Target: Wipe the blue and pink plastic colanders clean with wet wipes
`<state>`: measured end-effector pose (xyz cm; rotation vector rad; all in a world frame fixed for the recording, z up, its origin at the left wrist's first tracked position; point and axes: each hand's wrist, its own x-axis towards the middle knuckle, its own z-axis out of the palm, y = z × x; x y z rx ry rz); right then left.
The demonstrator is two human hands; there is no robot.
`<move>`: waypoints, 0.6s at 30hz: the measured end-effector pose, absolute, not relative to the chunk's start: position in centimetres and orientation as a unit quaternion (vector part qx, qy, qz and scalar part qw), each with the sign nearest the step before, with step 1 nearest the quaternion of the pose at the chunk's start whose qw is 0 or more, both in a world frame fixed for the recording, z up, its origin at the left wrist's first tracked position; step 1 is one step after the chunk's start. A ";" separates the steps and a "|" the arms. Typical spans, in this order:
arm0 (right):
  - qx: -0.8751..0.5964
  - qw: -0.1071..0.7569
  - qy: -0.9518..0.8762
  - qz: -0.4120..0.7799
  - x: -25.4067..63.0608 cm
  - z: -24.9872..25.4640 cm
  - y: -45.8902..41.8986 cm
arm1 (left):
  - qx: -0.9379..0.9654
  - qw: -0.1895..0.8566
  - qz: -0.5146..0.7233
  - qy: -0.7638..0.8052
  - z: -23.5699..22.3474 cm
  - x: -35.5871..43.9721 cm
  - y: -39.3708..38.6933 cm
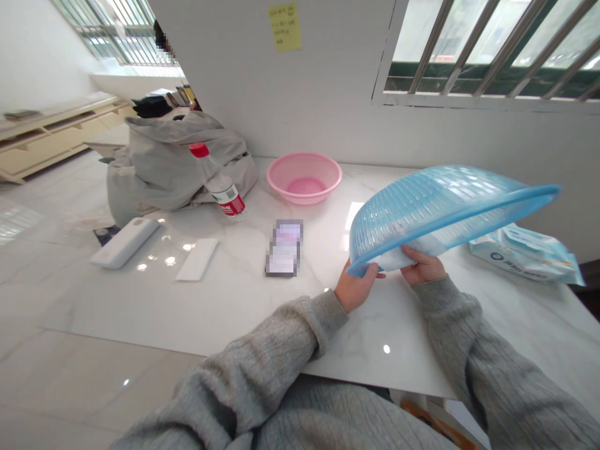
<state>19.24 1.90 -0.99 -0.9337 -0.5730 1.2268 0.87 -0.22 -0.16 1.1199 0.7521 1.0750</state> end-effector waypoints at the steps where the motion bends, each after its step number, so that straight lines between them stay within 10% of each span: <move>1: -0.419 0.682 -0.255 0.543 19.2 -1.0 1.9 | 0.492 0.650 0.473 0.334 -0.2 0.9 -0.3; 18: -0.455 0.690 -0.227 0.515 19.6 -1.2 2.3 | 0.495 0.651 0.455 0.351 -0.8 1.1 -0.2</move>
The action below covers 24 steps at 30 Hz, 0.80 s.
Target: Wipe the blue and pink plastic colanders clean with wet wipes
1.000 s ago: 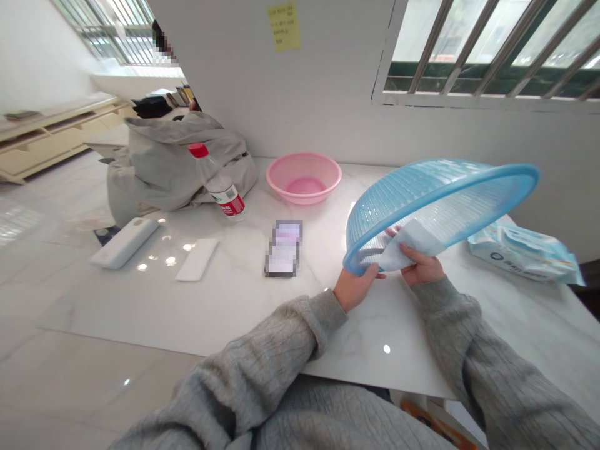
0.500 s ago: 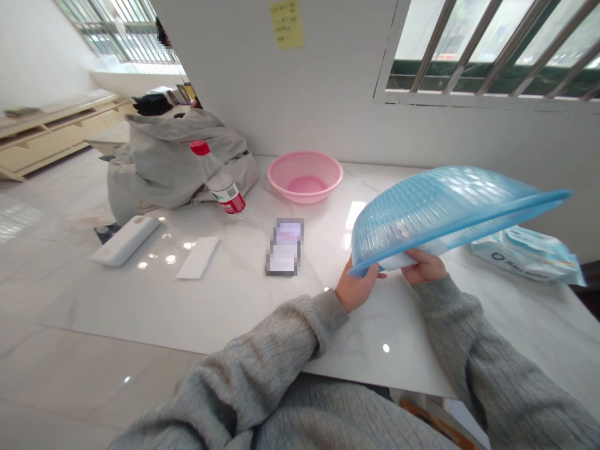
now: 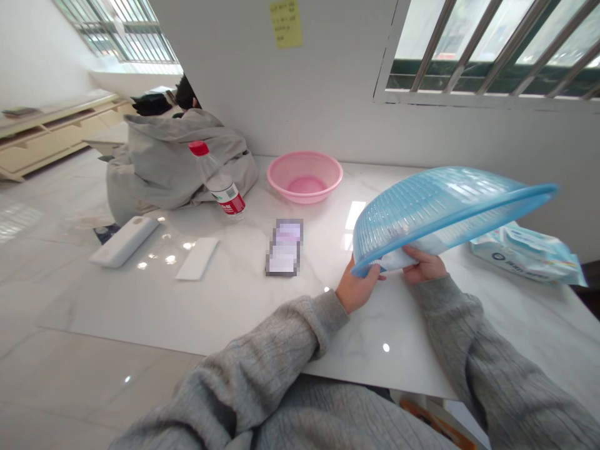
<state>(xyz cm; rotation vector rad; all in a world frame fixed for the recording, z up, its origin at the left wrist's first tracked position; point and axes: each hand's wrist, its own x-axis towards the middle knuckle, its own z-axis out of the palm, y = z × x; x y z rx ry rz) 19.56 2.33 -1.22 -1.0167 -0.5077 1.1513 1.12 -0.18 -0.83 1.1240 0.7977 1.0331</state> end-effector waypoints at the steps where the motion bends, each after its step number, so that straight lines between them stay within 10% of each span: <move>1: -0.454 0.694 -0.227 0.511 19.5 -1.1 2.4 | 0.499 0.649 0.455 0.351 -0.8 1.1 -0.2; 24: -0.437 0.727 -0.230 0.476 21.5 -1.0 2.7 | 0.511 0.653 0.452 0.328 -0.8 0.8 -0.1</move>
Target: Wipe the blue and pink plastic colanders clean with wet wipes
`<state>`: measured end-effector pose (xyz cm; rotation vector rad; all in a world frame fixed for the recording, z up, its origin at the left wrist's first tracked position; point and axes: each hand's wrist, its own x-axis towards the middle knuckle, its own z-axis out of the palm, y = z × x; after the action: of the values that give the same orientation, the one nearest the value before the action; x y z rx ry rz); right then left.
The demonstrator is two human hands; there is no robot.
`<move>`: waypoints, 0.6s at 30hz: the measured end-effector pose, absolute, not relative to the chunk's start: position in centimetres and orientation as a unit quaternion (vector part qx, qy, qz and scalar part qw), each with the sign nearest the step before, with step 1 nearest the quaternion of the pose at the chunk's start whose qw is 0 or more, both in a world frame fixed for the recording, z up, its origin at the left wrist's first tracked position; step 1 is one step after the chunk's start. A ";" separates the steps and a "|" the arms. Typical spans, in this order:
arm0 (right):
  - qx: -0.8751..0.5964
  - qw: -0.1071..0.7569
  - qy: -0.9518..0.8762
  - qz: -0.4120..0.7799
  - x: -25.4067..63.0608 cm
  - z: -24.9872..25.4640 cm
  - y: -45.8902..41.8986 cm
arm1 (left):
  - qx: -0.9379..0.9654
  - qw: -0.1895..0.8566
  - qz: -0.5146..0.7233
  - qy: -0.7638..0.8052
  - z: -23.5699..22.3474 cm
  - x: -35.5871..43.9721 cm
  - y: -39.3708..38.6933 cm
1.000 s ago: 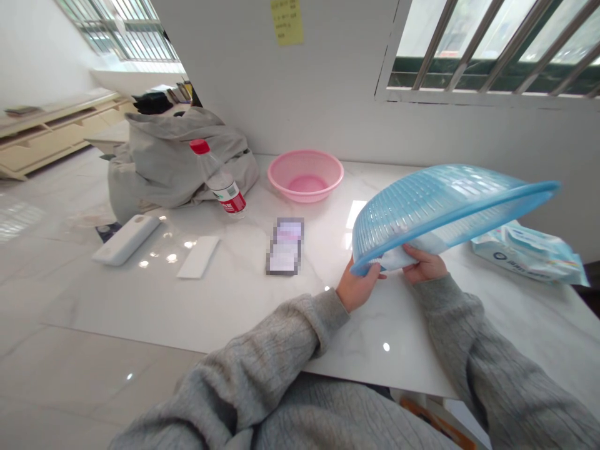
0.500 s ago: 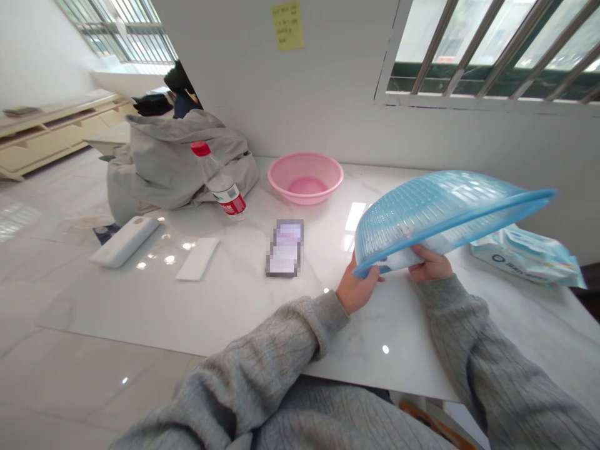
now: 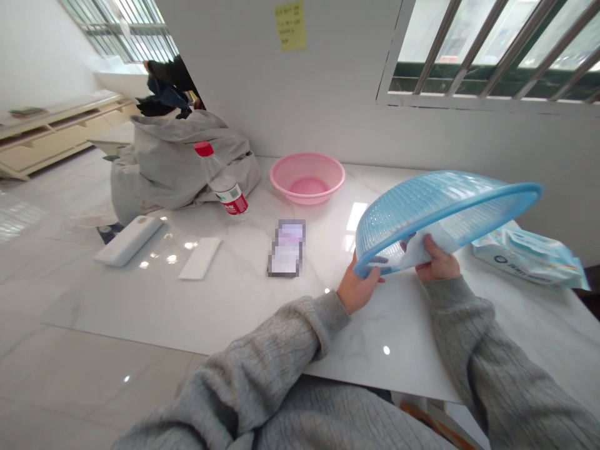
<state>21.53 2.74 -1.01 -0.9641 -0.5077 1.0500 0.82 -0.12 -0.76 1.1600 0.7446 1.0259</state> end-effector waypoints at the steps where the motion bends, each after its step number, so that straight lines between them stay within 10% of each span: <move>1: -0.437 0.726 -0.230 0.478 21.5 -1.0 2.7 | 0.510 0.653 0.452 0.330 -0.7 0.8 -0.1; 18: -0.443 0.713 -0.235 0.491 21.4 -0.9 2.6 | 0.521 0.643 0.450 0.336 -0.6 0.7 -0.2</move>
<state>21.42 2.65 -0.86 -0.9829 -0.5204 1.0875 0.70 -0.21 -0.63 1.1877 0.7649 1.0250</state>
